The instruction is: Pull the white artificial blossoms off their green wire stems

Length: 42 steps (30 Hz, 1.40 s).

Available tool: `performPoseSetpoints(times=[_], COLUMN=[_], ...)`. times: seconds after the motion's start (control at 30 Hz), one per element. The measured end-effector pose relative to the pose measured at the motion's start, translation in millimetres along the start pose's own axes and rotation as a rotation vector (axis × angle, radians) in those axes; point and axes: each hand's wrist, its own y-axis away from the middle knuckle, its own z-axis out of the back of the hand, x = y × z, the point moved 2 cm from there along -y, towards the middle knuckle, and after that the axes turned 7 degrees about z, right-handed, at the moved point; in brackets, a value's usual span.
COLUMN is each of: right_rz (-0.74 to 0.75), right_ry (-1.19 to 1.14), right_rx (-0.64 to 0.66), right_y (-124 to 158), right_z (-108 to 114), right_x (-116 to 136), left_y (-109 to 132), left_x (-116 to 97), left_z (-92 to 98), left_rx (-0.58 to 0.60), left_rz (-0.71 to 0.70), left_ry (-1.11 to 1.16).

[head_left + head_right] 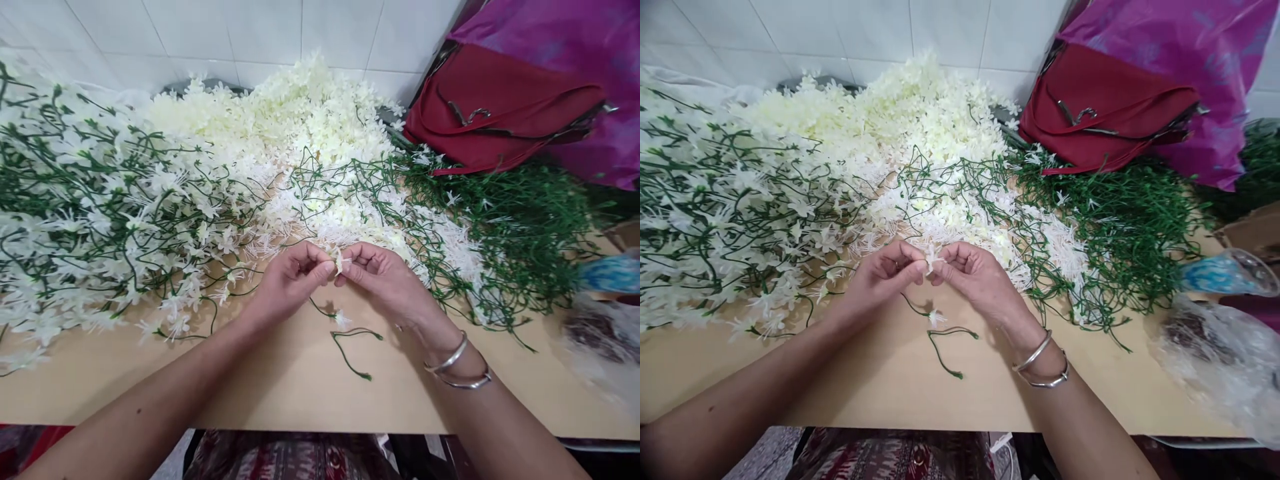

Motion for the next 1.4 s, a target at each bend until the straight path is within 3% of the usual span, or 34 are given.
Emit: performPoseSetpoints(times=[0.03,0.1,0.23,0.4,0.5,0.67,0.8,1.2,1.3,1.4], right_rz=[0.014,0.038,0.047,0.049,0.038,0.05,0.091,0.235,0.304,0.4], right_ry=[-0.028,-0.062,-0.028,0.007,0.057,0.223,0.302,0.551,0.665,0.807], right_rx=[-0.015,-0.05,-0.05,-0.024,-0.005,0.002,-0.024,-0.091,-0.154,-0.225], right_y=[0,0,-1,-1,2,5,5,6,5,2], right_z=[1,4,4,3,3,4,6,10,10,10], right_x=[0,-1,-1,1,5,12,9,10,11,7], left_y=[-2,-5,-9,-8,-7,-6,-5,-4,-3,-1], left_x=[-3,-10,-15,-7,-5,3,9,-2,-9,-15], left_z=[6.3,23.1,44.0,25.2,17.3,15.1,14.4,21.9,21.4,20.9], left_rx=[0.006,-0.088,-0.294,-0.152,-0.14,-0.207,-0.182,-0.183,-0.272,-0.347], left_rz=[0.03,0.059,0.05,0.212,0.104,-0.23,-0.315,-0.323,-0.374,-0.36], left_ry=[0.116,0.32,0.457,0.496,0.294,-0.417,-0.752,-0.971,-0.837,-0.538])
